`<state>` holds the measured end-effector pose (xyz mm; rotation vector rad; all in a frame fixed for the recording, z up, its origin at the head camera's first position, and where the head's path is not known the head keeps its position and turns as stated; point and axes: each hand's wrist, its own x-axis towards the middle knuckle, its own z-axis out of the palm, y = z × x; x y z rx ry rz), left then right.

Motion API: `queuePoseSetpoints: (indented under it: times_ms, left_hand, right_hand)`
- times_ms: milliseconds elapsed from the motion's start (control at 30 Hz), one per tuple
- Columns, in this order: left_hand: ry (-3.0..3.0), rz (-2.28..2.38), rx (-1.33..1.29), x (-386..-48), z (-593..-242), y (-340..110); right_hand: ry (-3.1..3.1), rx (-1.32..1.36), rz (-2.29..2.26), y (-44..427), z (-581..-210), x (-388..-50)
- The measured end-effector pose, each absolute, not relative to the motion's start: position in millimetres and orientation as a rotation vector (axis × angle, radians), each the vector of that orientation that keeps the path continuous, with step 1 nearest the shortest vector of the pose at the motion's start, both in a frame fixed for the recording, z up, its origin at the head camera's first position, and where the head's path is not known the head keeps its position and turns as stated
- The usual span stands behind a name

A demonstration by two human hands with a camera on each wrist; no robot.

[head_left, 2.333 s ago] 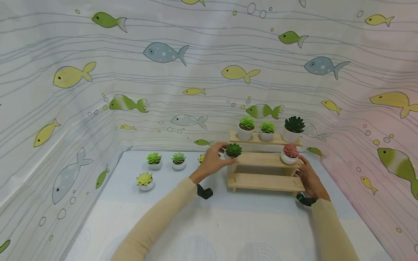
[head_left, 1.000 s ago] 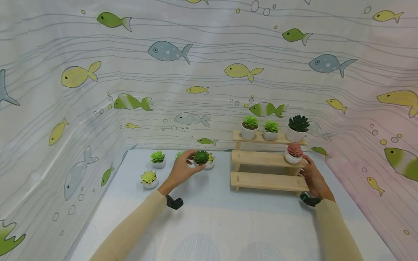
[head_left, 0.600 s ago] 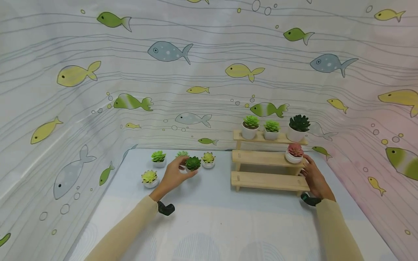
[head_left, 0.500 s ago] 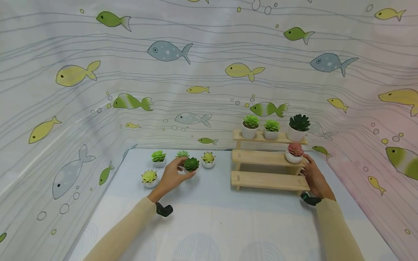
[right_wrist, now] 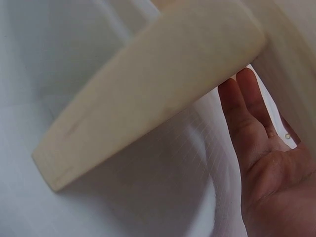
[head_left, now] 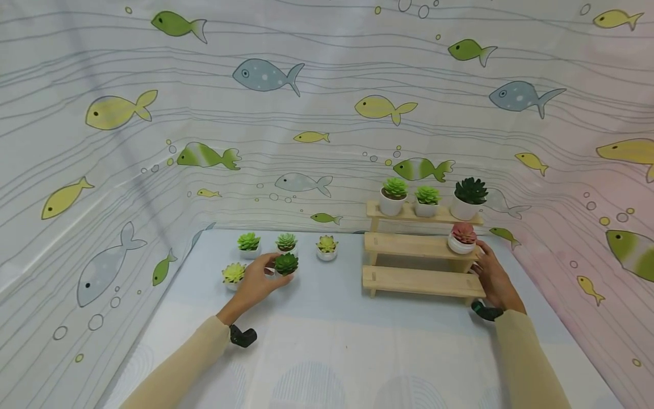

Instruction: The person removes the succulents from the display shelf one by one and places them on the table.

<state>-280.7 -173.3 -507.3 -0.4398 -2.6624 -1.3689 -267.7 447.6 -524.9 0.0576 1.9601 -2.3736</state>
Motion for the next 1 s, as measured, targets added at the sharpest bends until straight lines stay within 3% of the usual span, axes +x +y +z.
queuePoseSetpoints:
  times_ms: [500,1000]
  left_hand:
    - [-2.659,-1.317,-0.435,-274.1,-524.4,-187.6]
    - [-2.76,-1.287,-0.378,-269.2,-519.5,-191.2]
  right_hand:
    - [1.952,0.056,-2.369,447.5,-522.9,-266.1]
    - [1.964,0.067,-2.371,447.1,-525.0,-269.1]
